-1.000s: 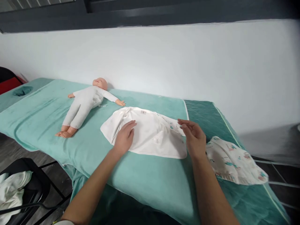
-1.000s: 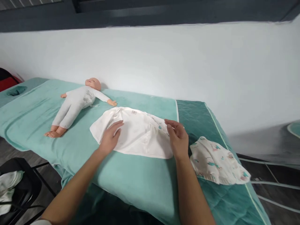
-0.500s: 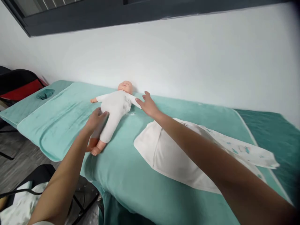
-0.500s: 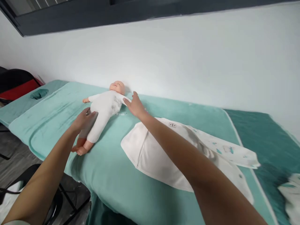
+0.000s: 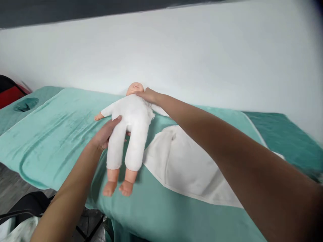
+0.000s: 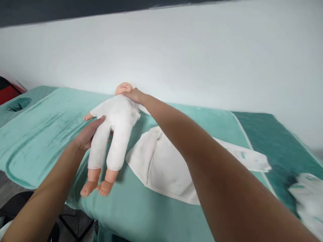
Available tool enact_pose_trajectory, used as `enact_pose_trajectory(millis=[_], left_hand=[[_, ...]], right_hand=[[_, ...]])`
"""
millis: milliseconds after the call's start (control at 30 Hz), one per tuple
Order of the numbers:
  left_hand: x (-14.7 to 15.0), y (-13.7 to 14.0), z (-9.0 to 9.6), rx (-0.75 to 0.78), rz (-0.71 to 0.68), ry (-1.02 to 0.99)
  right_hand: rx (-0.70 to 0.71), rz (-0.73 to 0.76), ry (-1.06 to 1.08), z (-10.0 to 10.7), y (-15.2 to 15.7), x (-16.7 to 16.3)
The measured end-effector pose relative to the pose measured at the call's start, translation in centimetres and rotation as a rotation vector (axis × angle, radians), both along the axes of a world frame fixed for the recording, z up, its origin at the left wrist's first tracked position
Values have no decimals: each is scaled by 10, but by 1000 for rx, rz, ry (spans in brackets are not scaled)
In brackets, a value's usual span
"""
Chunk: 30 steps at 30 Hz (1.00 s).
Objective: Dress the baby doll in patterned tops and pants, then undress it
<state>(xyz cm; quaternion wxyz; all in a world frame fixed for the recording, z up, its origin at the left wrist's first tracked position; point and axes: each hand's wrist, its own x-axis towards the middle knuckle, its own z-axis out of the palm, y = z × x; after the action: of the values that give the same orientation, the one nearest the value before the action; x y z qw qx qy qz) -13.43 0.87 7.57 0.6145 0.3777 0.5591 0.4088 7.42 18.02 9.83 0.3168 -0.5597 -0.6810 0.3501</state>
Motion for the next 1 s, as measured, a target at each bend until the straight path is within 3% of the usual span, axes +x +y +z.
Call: enact_pose_trajectory(millis=[133,233,367,467,567,667,767,867,967,1000], left_hand=[[82,-35,23,125,-88,-92],[151,-66,25,196,-165,-201],[226,-108,6,190,-227,-292],[261,-132,-11,141,-245,-304],[277,-144,-24,100,-224,-287],[278,-148,-34,95,-198,-264],[270,-144,-43,169,-165,-137],[265,-134,-49,321,-103,145],[264,-118,-52,495,-7,435],[264,-112,-53,551,17,517]], right_hand=[[-95,-82,-22,43,-47,86],[-113,-166,-23,58,-85,164],[-142,-248,-52,46,-135,252],[-158,-261,-79,20,-163,290],[-146,-271,-146,-6,-176,302],[-93,-226,-232,-16,-182,302],[26,-89,-493,0,-190,299],[192,-8,-820,25,-200,282],[418,119,-851,33,-205,235],[431,189,-842,29,-204,215]])
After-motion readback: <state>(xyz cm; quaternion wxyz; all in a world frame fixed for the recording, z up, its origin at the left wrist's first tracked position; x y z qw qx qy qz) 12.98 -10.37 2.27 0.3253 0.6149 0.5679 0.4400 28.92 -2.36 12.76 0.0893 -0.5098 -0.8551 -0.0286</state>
